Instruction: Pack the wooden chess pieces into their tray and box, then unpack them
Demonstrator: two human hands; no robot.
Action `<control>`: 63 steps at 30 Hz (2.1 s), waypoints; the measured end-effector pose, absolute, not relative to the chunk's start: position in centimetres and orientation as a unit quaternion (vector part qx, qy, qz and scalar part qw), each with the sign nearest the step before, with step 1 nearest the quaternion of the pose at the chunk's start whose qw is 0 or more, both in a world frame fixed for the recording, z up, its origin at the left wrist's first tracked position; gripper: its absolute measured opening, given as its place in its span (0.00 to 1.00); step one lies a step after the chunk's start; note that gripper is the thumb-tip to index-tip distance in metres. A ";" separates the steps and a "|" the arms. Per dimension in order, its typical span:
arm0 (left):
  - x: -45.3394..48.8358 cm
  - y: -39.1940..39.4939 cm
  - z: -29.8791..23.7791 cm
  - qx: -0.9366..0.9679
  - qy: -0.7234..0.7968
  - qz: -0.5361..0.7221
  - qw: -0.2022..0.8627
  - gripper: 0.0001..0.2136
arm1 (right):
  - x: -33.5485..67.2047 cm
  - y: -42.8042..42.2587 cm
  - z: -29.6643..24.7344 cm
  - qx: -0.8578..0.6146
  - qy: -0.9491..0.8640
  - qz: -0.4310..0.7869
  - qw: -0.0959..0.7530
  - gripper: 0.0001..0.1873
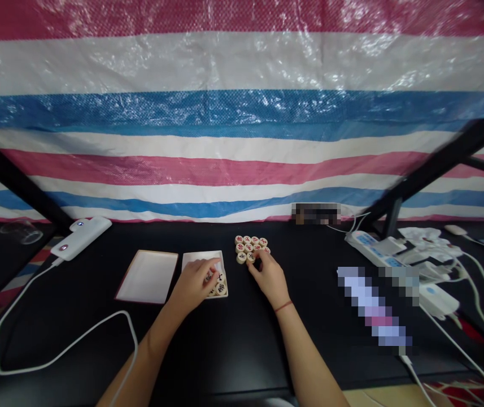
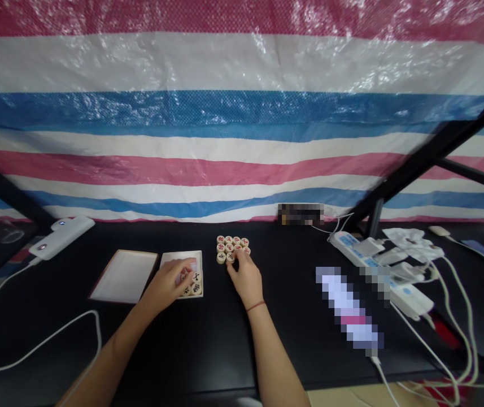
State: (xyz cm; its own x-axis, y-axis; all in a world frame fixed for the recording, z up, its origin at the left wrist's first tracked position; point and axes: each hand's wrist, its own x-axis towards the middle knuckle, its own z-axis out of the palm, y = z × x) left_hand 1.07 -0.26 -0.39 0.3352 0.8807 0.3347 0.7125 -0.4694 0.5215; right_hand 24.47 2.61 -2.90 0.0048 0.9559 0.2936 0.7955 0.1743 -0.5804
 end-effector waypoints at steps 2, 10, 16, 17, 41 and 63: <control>1.0 -0.2 -0.5 0.802 0.510 0.288 0.117 0.13 | 24.4 2.6 -2.6 -0.627 -0.692 0.118 0.338 0.06; 1.7 -0.6 0.0 0.795 0.586 0.158 0.026 0.12 | 21.6 1.0 -1.0 -0.530 -0.716 0.230 0.392 0.13; 2.0 -1.3 0.5 0.800 0.590 0.104 0.039 0.11 | 19.1 0.0 -1.6 -0.468 -0.781 0.282 0.302 0.17; 1.9 -1.4 0.5 0.802 0.587 0.100 0.040 0.11 | 19.0 0.0 -1.7 -0.471 -0.783 0.277 0.298 0.17; -0.2 -0.8 0.7 0.808 0.567 0.108 0.115 0.11 | 19.1 0.1 -1.4 -0.481 -0.775 0.279 0.300 0.18; 1.1 0.0 0.8 0.743 0.493 0.345 0.293 0.06 | 18.8 -0.8 -0.4 -0.427 -0.789 0.201 0.394 0.15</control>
State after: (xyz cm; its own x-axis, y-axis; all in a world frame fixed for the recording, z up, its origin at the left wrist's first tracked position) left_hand 1.10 0.04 0.77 0.2757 0.9349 0.2236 0.5314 -0.3421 0.7750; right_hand 18.80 -0.83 -0.42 -0.3246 0.8323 0.4493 0.5155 0.5540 -0.6537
